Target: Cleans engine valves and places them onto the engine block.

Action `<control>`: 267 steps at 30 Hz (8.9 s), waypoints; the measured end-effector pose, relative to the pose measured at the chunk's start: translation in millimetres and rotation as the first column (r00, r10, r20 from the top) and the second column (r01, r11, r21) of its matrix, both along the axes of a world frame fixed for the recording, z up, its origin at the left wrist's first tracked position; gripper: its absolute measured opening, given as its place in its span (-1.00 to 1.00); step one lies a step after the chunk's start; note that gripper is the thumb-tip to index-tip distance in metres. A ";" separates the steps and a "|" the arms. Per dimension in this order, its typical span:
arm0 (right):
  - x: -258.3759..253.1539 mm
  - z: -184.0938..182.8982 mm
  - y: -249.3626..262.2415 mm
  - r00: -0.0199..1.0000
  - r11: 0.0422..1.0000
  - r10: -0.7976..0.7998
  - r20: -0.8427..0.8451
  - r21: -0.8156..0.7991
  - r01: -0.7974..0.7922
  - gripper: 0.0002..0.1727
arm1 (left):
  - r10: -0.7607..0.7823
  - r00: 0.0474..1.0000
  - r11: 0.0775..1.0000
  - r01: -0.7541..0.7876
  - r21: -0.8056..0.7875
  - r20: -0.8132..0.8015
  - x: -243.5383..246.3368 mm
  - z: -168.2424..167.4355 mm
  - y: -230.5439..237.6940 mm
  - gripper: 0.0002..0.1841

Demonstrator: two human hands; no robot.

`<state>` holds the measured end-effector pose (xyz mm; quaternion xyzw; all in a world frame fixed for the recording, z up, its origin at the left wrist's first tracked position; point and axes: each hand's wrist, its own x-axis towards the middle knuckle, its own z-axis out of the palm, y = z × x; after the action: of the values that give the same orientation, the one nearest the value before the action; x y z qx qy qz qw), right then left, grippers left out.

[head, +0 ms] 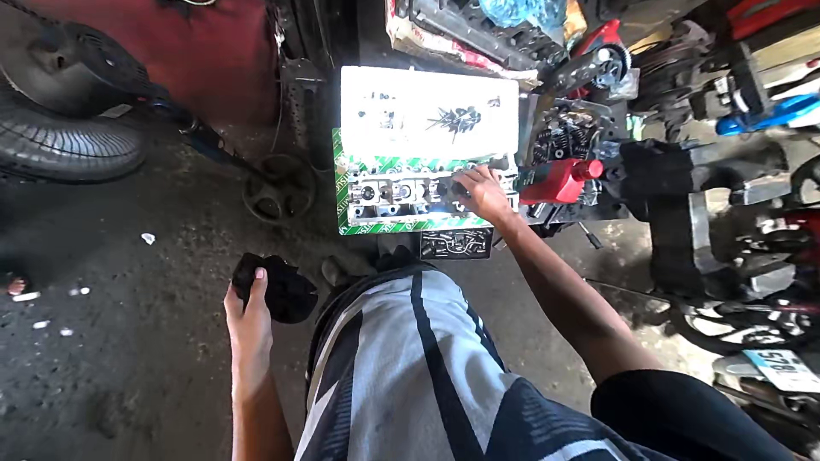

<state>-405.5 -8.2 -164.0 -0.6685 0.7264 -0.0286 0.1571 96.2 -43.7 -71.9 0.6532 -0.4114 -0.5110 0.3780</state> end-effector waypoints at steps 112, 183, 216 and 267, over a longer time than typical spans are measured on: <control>412.0 208.3 -100.8 0.919 0.644 0.343 0.197 -0.761 -0.077 -0.72 | -0.552 0.681 0.810 0.303 -0.502 -0.480 49.8 85.6 -131.8 -0.88; 366.3 155.0 -82.7 0.868 0.790 0.114 0.484 -0.574 0.216 -0.40 | -0.433 0.580 0.876 0.450 -0.172 -0.690 11.6 59.9 -108.7 -0.70; 212.8 8.6 -52.9 0.939 0.911 -0.323 0.115 -0.230 0.342 -0.53 | -0.261 0.964 0.923 0.265 -0.280 0.054 121.4 -0.7 -131.3 -0.67; 183.2 -26.4 -68.1 0.997 0.977 -0.058 0.049 -0.203 0.066 -0.76 | -0.321 0.940 0.888 0.341 -0.309 0.116 125.5 -5.5 -138.3 -0.65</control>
<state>-222.3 -76.3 -190.4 -0.6574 0.7365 -0.1223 0.1022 221.7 -182.1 -77.4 0.5180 -0.6063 -0.4730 0.3747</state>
